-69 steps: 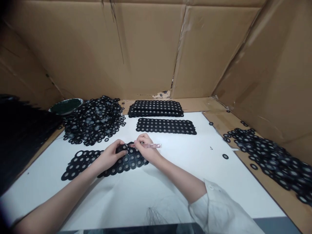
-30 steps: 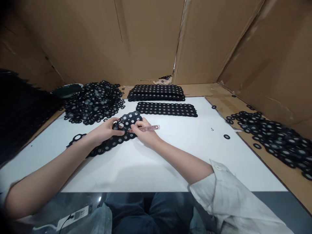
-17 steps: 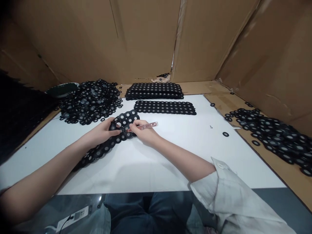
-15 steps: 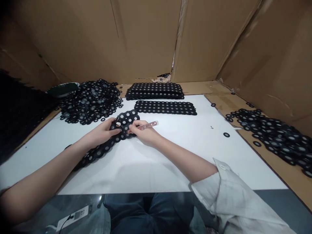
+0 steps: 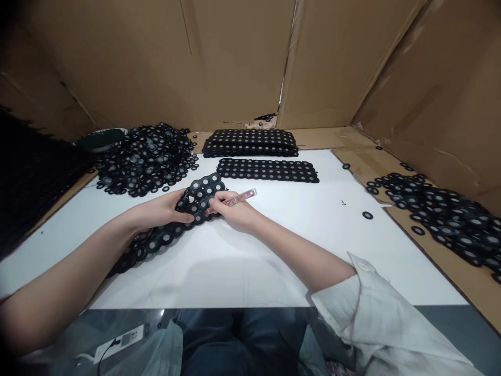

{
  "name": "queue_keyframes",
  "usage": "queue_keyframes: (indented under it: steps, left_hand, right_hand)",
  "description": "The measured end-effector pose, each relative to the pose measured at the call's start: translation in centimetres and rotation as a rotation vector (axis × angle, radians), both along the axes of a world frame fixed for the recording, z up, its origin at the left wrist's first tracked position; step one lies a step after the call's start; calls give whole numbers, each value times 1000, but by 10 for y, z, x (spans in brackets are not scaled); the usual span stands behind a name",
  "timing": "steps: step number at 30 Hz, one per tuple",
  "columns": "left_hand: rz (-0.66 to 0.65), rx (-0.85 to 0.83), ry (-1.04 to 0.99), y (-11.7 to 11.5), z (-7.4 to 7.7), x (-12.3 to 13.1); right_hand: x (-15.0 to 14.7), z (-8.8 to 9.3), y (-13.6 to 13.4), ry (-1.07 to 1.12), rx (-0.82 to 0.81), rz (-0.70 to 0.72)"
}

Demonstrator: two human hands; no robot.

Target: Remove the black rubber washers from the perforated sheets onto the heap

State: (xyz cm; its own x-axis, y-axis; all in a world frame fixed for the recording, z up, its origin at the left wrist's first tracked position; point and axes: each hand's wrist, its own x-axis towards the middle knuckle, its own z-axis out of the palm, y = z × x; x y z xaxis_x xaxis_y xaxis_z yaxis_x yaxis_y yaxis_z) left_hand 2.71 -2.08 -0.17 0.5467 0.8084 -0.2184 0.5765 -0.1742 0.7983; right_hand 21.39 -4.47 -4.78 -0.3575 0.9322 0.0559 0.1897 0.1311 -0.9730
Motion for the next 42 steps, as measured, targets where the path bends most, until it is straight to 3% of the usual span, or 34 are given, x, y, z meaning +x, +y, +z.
queue_keyframes:
  steps: [7,15,18,23,31,38,42]
  left_hand:
    - [85,-98,-40,0,0,1]
    - [92,-167,-73,-1,2,0]
    - [108,-181,-74,-2,0,2]
    - [223,-33,45,-10,-6,7]
    - [178,-44,-85,-13,-4,6]
    - [155,-218,-168,-10,1,9]
    - [193,-161,-136,-10,0,10]
  right_hand:
    - [4,2,2,32,-27,58]
    - [7,1,2,-10,2,99]
    - [3,-1,0,-128,77,18]
    - [-9,2,-9,-397,260,-207]
    - [-12,6,-11,-526,391,-298]
    - [-9,13,-8,-437,359,-289]
    - [-3,13,-4,-191,163,-99]
